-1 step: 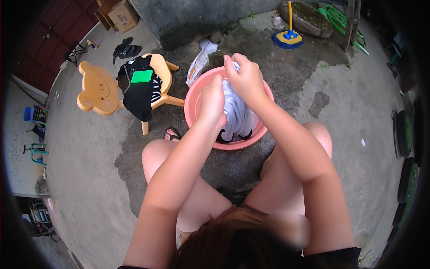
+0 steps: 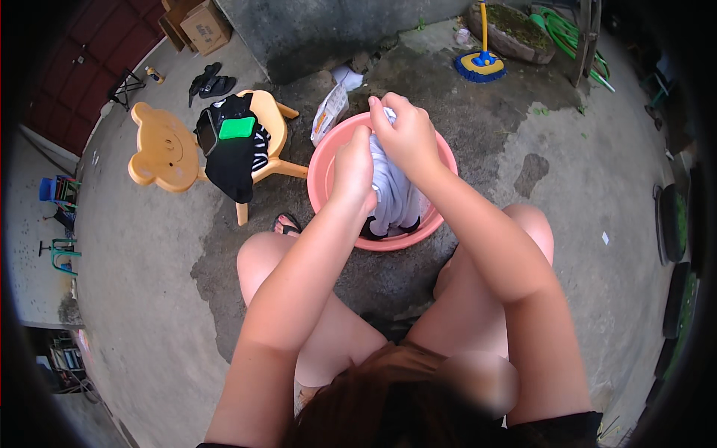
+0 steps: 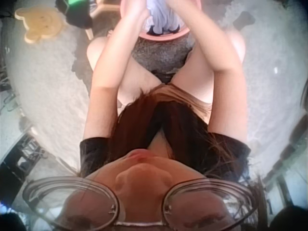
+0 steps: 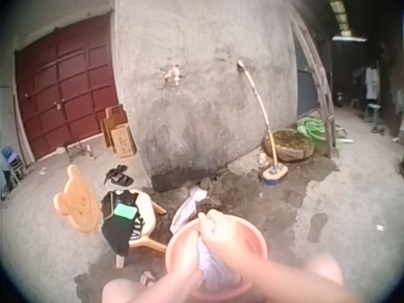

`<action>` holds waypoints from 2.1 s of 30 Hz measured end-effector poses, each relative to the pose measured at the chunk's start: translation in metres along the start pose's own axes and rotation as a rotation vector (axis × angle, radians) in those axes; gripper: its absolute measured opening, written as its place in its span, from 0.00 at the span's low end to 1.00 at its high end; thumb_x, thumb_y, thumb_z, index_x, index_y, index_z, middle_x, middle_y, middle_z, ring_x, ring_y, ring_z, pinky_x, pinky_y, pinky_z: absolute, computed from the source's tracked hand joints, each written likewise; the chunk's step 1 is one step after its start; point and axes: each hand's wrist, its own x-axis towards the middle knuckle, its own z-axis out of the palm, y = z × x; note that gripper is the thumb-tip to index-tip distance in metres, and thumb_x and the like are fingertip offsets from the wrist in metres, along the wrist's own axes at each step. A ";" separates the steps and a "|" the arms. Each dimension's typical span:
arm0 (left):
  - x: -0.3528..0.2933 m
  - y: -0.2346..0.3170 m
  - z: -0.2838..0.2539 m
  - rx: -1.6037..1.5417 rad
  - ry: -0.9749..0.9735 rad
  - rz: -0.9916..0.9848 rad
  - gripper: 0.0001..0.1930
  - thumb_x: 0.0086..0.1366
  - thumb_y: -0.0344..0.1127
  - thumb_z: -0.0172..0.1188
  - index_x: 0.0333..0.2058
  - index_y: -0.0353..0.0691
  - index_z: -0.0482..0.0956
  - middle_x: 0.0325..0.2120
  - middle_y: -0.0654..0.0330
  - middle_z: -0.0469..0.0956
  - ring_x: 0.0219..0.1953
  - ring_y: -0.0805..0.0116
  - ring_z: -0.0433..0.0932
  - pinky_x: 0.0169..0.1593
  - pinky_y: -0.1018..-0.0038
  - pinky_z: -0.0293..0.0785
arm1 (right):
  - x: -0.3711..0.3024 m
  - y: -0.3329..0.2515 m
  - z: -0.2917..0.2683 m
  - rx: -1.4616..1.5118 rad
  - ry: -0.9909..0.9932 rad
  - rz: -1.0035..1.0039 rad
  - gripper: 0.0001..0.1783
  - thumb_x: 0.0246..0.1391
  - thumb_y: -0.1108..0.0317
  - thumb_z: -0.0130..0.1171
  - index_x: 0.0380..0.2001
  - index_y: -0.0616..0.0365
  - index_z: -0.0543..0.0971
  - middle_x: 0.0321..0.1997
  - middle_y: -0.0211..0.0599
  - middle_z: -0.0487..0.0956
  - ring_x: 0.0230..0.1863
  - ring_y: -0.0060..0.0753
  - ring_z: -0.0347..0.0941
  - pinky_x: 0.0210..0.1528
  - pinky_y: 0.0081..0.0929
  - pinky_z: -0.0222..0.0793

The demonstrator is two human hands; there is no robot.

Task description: Scrubbing and wringing out laundry in a basin of soapy water.

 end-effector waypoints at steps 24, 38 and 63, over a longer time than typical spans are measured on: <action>-0.005 0.009 0.009 0.011 0.093 -0.066 0.16 0.68 0.39 0.42 0.40 0.33 0.74 0.35 0.57 0.76 0.37 0.69 0.78 0.39 0.70 0.75 | 0.000 -0.001 -0.003 -0.029 -0.032 -0.048 0.18 0.55 0.54 0.54 0.23 0.59 0.77 0.17 0.51 0.76 0.23 0.56 0.75 0.24 0.44 0.68; -0.008 0.007 0.007 -0.019 0.030 -0.052 0.18 0.67 0.45 0.49 0.45 0.37 0.73 0.37 0.57 0.77 0.38 0.67 0.78 0.42 0.68 0.75 | 0.001 -0.004 -0.005 -0.002 -0.074 0.009 0.19 0.55 0.54 0.53 0.24 0.60 0.77 0.19 0.52 0.77 0.24 0.55 0.76 0.26 0.45 0.69; -0.009 0.004 0.009 -0.036 0.050 -0.022 0.18 0.69 0.44 0.46 0.40 0.34 0.75 0.36 0.58 0.77 0.36 0.70 0.78 0.39 0.71 0.73 | 0.006 -0.001 -0.003 -0.073 -0.017 -0.047 0.18 0.56 0.54 0.52 0.24 0.58 0.77 0.17 0.50 0.76 0.22 0.54 0.75 0.24 0.44 0.69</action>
